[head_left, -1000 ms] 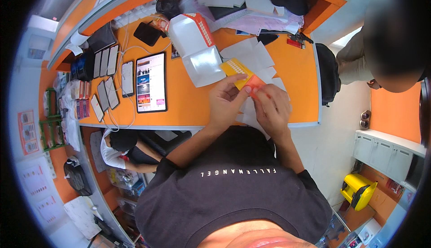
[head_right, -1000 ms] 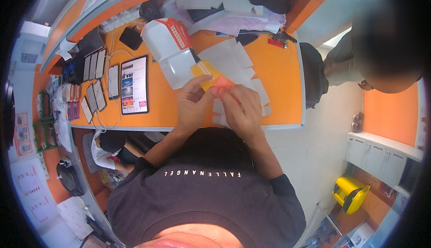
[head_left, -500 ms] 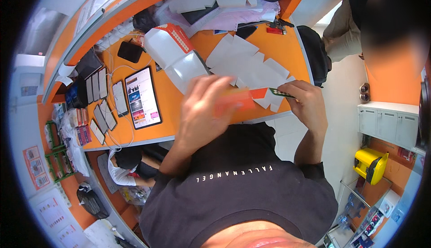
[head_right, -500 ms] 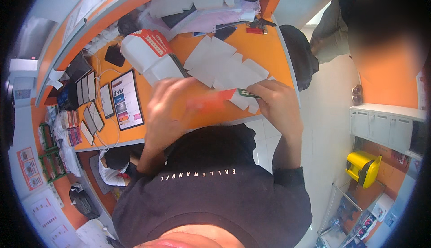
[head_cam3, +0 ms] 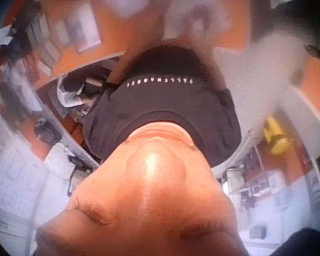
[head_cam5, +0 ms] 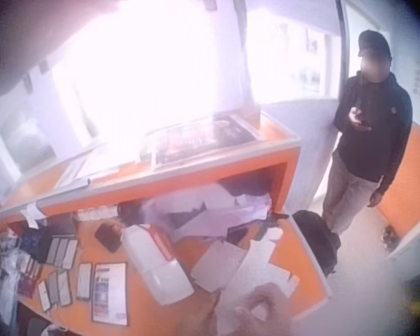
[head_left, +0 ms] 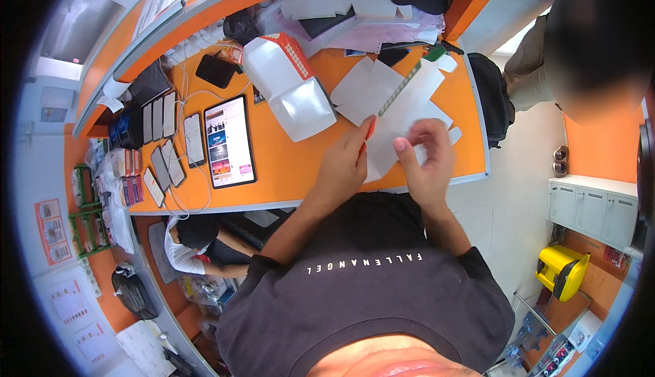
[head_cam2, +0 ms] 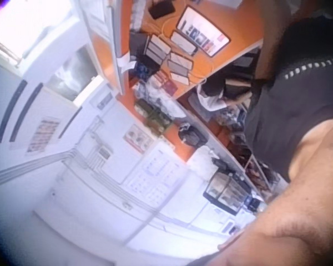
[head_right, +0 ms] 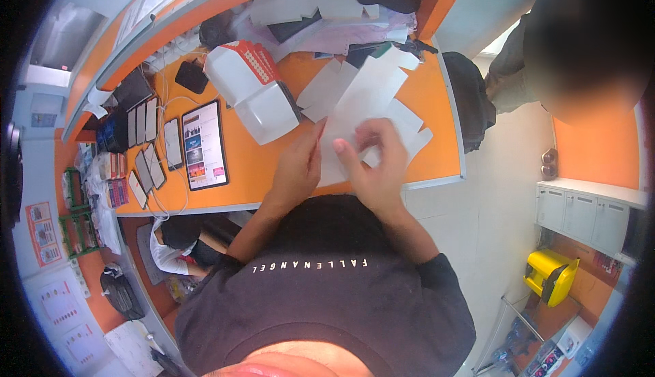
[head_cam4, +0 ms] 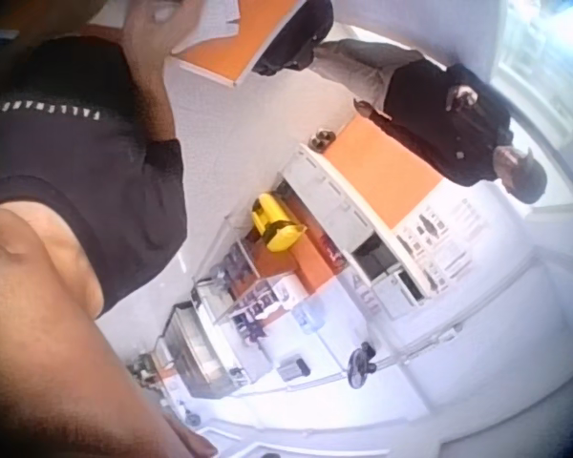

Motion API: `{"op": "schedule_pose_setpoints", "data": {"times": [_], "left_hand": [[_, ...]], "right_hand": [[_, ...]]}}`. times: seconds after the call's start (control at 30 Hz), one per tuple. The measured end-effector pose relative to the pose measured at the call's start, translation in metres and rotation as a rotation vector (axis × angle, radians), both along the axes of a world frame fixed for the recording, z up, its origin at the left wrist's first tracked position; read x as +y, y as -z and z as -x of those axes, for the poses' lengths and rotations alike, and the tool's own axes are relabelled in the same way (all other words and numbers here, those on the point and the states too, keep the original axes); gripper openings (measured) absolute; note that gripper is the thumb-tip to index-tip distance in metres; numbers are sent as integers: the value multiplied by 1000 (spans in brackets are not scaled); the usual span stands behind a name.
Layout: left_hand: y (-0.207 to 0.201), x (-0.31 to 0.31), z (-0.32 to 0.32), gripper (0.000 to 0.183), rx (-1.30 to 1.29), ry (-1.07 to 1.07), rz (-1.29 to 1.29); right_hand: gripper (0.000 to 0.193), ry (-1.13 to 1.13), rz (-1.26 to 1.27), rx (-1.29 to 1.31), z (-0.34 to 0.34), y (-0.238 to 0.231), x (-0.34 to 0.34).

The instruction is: The person unpacks a plastic-wrapped item, then folds and assembles flat cardboard pieces into small takeaway-style boxes at a counter. The person repeatedly folds flaps and tucks tabs to form the box shape.

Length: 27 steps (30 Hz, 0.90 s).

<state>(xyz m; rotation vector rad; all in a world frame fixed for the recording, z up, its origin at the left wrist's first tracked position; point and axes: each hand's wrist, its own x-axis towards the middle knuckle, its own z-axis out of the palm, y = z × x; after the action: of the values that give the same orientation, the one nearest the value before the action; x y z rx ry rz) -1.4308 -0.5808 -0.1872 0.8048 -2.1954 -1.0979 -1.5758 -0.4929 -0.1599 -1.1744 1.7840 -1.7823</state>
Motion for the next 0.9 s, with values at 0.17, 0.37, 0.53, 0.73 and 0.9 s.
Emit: {"op": "schedule_pose_setpoints", "data": {"times": [0.17, 0.37, 0.53, 0.73, 0.9], "left_hand": [[11, 8, 1, 54, 4, 2, 280], [9, 1, 0, 45, 108, 8, -7], [-6, 5, -3, 35, 126, 14, -491], [3, 2, 3, 28, 199, -195, -366], [5, 0, 8, 17, 525, -216, -519]], "right_hand": [[25, -70, -100, -402, -9, 18, -18], [12, -117, -5, -90, 11, 33, -23], [14, 14, -28, 217, 7, 33, -21], [25, -278, -40, -536, 11, 55, -10], [35, -456, 180, -824, 7, 99, 4]]}}
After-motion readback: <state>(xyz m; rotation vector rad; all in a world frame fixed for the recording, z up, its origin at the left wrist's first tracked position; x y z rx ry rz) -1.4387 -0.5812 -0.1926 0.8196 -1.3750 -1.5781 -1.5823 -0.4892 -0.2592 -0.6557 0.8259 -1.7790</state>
